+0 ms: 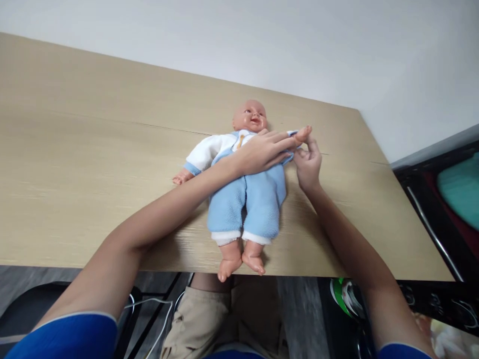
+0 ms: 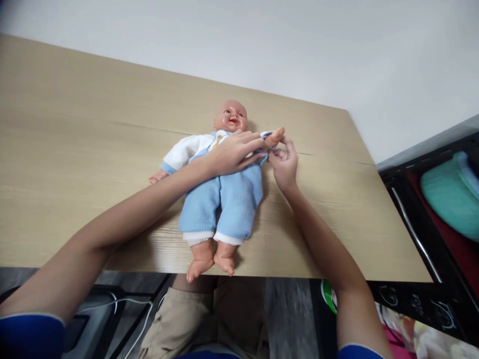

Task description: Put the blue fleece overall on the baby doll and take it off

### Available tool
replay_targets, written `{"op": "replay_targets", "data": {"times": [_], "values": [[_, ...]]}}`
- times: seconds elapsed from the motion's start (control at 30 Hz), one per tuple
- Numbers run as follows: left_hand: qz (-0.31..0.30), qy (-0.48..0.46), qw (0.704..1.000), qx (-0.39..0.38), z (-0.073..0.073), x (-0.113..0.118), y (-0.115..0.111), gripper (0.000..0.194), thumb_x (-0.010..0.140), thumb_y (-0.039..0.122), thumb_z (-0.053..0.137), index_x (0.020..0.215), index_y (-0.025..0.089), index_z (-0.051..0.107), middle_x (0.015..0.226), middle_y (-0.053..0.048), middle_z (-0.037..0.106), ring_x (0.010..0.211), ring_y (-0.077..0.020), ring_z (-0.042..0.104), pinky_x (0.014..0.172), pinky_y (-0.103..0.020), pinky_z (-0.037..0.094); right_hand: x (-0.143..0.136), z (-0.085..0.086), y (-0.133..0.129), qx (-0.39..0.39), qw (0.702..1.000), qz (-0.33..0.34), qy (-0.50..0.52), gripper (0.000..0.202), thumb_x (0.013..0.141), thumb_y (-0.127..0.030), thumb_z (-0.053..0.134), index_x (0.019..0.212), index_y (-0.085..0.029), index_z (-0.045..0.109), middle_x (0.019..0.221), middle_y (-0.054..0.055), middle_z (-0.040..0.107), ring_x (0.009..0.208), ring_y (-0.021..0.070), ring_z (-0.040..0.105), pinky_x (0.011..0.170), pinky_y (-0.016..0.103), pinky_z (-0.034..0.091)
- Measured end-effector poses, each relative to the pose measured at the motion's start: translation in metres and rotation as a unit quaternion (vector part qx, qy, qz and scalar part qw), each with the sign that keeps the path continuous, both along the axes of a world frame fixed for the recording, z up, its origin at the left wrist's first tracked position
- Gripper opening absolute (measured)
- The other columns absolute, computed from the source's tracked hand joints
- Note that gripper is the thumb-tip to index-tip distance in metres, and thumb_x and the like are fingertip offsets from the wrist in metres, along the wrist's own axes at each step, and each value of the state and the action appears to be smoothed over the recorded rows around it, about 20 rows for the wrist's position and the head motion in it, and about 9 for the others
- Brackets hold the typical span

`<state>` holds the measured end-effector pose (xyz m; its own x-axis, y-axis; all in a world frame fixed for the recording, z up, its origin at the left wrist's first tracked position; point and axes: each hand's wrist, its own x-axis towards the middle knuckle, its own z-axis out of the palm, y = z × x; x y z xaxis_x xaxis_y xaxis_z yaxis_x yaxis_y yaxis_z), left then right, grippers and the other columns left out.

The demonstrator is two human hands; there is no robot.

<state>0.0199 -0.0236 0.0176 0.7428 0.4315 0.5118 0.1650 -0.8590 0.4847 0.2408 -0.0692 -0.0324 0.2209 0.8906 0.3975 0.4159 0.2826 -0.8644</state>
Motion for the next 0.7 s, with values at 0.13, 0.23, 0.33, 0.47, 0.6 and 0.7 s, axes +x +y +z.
{"op": "replay_targets", "data": {"times": [0.13,0.23,0.33,0.47,0.6,0.7], "values": [[-0.005,0.005,1.000,0.028,0.004,-0.006,-0.007,0.029,0.120,0.042,0.054,0.130,0.028,0.078,0.124,-0.014,0.075,0.130,-0.0366,0.068,0.121,-0.053,0.048,-0.018,-0.008,-0.012,0.008,0.999,0.031,-0.005,0.087,0.089,-0.091,0.075,0.148,-0.027,0.074,0.150,0.020,0.075,0.134,0.0374,0.079,0.111,0.050,0.071],[0.002,-0.025,0.999,0.044,-0.002,-0.009,-0.005,0.034,0.121,0.050,0.054,0.129,0.029,0.079,0.120,-0.014,0.074,0.125,-0.0368,0.069,0.120,-0.055,0.050,-0.017,-0.014,-0.021,0.044,0.998,0.043,-0.008,0.076,0.098,-0.093,0.065,0.133,-0.027,0.082,0.140,0.018,0.076,0.132,0.0382,0.077,0.110,0.054,0.070],[0.009,-0.099,0.994,0.042,-0.010,-0.009,-0.001,0.045,0.117,0.068,0.059,0.119,0.027,0.078,0.112,-0.013,0.074,0.116,-0.0362,0.071,0.115,-0.056,0.053,-0.012,-0.019,-0.024,0.083,0.994,0.065,-0.018,0.074,0.106,-0.092,0.054,0.124,-0.027,0.086,0.135,0.017,0.075,0.118,0.0362,0.079,0.100,0.056,0.072],[-0.011,-0.165,0.986,-0.010,-0.012,-0.008,0.002,0.051,0.112,0.075,0.067,0.111,0.025,0.076,0.106,-0.012,0.075,0.106,-0.0329,0.072,0.108,-0.053,0.057,-0.009,-0.025,-0.022,0.127,0.987,0.091,-0.050,0.066,0.107,-0.085,0.066,0.131,-0.027,0.087,0.138,0.015,0.073,0.108,0.0333,0.078,0.095,0.057,0.072],[-0.026,-0.175,0.975,-0.136,-0.006,-0.009,0.006,0.044,0.108,0.067,0.079,0.110,0.023,0.077,0.106,-0.010,0.077,0.103,-0.0289,0.073,0.103,-0.048,0.059,-0.012,-0.024,-0.021,0.147,0.982,0.077,-0.092,0.063,0.111,-0.082,0.062,0.133,-0.029,0.086,0.136,0.014,0.074,0.118,0.0358,0.077,0.108,0.062,0.069],[-0.041,-0.167,0.958,-0.232,-0.004,-0.007,0.015,0.037,0.103,0.056,0.086,0.106,0.020,0.078,0.105,-0.009,0.078,0.102,-0.0257,0.073,0.100,-0.043,0.060,-0.016,-0.020,-0.023,0.155,0.980,0.068,-0.104,0.059,0.113,-0.080,0.060,0.123,-0.029,0.086,0.130,0.014,0.075,0.122,0.0362,0.075,0.114,0.063,0.066]]}}
